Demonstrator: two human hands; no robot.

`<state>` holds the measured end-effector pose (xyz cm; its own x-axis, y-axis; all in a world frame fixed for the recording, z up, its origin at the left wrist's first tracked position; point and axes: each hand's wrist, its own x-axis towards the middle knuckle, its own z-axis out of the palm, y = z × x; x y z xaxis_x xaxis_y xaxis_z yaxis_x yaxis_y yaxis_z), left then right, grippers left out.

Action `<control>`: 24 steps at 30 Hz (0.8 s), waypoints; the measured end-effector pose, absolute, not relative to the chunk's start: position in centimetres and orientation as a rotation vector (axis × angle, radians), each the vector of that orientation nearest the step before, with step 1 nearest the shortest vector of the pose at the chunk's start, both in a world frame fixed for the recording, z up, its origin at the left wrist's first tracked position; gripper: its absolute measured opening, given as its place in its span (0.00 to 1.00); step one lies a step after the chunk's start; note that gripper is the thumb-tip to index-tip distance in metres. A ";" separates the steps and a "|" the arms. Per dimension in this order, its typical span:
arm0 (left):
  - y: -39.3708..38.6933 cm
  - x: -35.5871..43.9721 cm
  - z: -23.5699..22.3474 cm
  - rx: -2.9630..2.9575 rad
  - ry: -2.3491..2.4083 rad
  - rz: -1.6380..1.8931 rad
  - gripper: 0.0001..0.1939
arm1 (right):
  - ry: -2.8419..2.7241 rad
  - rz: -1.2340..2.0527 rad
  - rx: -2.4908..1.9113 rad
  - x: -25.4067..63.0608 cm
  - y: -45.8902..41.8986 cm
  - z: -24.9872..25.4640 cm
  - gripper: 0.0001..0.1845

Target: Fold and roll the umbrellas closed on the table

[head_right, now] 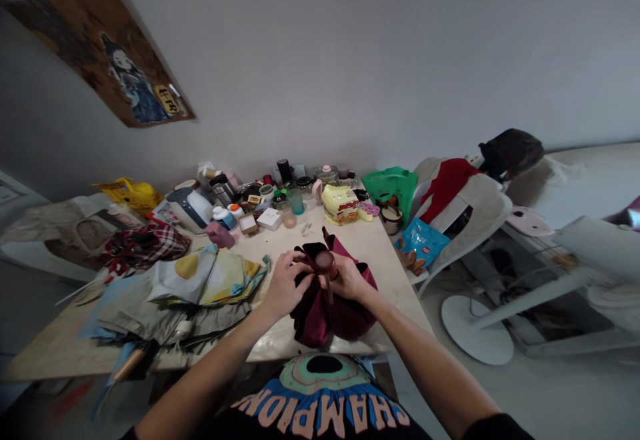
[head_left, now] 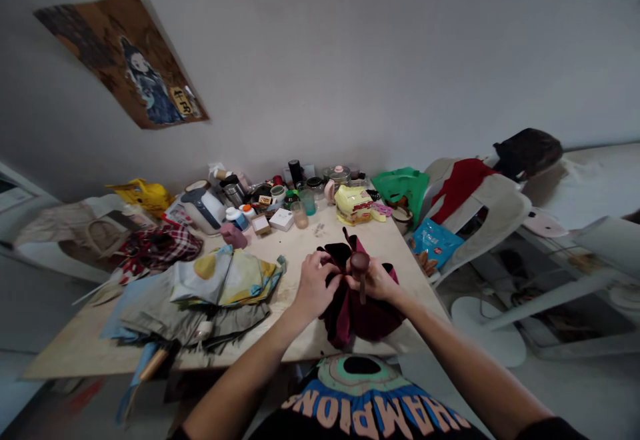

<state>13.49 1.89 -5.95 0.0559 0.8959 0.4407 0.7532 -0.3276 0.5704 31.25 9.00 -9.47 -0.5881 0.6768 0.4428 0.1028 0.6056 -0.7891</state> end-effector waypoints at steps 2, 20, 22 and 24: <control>0.5 13.5 -4.1 2.029 1.612 1.192 0.05 | -2.044 0.936 -0.653 31.3 9.1 -10.0 0.11; -0.8 14.7 -5.2 0.206 0.404 0.594 0.40 | -2.508 -0.143 -0.305 30.5 4.7 -3.3 0.12; -0.8 14.8 -5.0 0.173 0.416 0.611 0.33 | -2.556 -0.190 -0.227 30.5 4.2 -3.0 0.13; -0.8 15.0 -5.0 0.129 0.437 0.653 0.26 | -2.566 -0.222 -0.206 30.4 3.9 -2.8 0.13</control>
